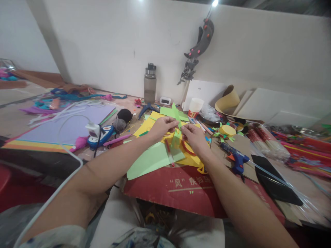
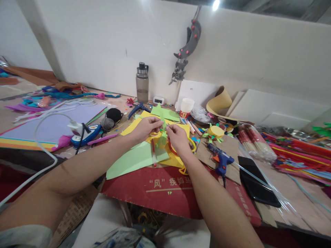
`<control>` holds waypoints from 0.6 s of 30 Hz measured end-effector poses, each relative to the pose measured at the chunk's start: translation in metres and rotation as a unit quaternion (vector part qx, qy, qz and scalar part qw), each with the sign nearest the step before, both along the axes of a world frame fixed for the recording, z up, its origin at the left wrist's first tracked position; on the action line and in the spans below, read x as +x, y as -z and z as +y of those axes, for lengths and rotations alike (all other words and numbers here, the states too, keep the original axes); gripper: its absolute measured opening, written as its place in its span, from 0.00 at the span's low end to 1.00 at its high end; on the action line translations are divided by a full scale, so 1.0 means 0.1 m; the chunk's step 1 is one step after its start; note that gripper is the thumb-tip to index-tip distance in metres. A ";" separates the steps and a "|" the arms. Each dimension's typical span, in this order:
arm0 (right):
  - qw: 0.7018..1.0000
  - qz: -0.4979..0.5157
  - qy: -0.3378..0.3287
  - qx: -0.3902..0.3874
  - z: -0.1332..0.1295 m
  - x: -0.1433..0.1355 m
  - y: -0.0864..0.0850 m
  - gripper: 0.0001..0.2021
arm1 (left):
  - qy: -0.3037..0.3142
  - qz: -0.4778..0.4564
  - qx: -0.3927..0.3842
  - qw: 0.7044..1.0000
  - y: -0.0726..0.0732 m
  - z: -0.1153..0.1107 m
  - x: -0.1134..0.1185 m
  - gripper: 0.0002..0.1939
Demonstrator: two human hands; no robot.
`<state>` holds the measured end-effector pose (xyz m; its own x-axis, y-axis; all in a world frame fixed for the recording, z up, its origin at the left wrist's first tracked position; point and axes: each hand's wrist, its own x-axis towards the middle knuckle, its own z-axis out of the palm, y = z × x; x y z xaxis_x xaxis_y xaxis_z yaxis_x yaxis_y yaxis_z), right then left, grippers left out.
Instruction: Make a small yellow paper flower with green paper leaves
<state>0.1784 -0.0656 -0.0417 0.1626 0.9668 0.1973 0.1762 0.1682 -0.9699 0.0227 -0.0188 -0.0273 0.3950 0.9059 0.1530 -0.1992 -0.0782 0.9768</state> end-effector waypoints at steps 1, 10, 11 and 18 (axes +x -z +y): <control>1.000 -0.001 0.000 0.000 0.00 0.00 0.00 0.16 | 0.001 -0.003 -0.005 1.000 0.00 0.00 0.00 0.15; 1.000 0.005 0.000 -0.001 -0.01 0.00 0.00 0.18 | 0.002 -0.017 -0.008 1.000 -0.01 -0.01 0.01 0.17; 1.000 0.016 -0.003 -0.004 -0.01 -0.01 -0.01 0.19 | -0.003 -0.019 -0.005 1.000 -0.02 -0.01 0.01 0.17; 0.998 0.061 -0.001 -0.005 -0.04 -0.02 -0.05 0.26 | -0.011 -0.048 -0.020 0.999 -0.04 0.00 0.01 0.16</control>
<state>0.1763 -0.0697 -0.0368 0.1828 0.9689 0.1670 0.0555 0.1594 -0.9856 0.0232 -0.0191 -0.0238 0.3595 0.9207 0.1519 -0.2906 -0.0442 0.9558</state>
